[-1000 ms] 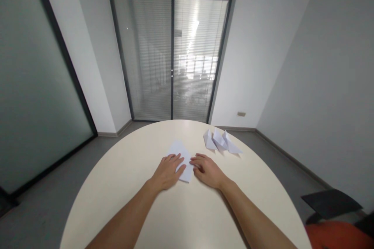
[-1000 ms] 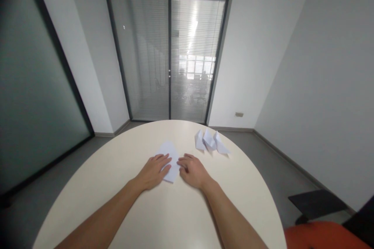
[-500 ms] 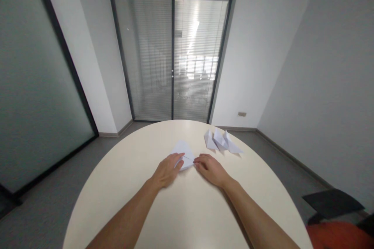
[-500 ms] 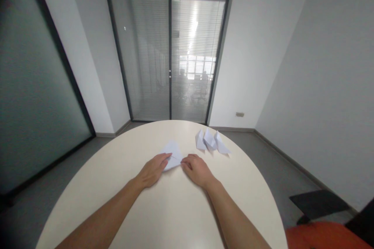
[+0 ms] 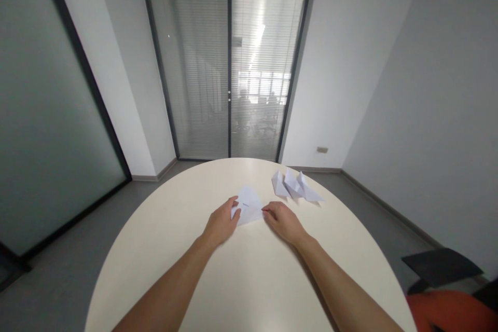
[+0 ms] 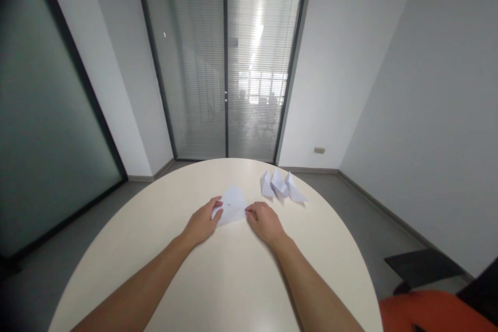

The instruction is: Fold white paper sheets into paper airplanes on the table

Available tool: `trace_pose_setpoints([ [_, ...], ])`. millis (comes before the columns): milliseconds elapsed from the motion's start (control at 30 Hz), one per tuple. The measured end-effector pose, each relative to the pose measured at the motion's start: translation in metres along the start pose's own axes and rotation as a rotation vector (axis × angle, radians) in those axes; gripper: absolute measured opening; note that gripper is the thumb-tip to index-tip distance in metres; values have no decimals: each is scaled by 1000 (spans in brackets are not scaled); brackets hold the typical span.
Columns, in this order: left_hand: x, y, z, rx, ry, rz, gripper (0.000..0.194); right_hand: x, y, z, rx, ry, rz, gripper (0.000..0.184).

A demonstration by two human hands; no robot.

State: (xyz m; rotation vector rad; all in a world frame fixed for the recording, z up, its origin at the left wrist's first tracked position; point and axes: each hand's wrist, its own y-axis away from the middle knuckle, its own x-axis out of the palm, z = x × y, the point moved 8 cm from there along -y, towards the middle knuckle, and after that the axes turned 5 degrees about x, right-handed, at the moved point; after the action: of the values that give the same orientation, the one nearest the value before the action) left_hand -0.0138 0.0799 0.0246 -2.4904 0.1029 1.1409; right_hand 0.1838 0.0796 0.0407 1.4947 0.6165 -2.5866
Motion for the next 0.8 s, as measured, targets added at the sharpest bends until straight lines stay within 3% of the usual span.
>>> trace_pose_setpoints([
  [167,-4,0,-6,24,-52,-40,41,-1,1,5,-26,-16,-4,24],
  [333,-8,4,-41,320,-227,-84,46,1,1,3,-14,-8,-8,23],
  [533,7,13,-68,486,-308,51,46,5,0,-2,28,26,-31,21],
  [700,29,15,-46,368,-316,223,43,6,0,4,-24,17,-6,24],
  [800,34,13,-34,307,-319,264,44,5,2,9,-86,-11,-12,21],
])
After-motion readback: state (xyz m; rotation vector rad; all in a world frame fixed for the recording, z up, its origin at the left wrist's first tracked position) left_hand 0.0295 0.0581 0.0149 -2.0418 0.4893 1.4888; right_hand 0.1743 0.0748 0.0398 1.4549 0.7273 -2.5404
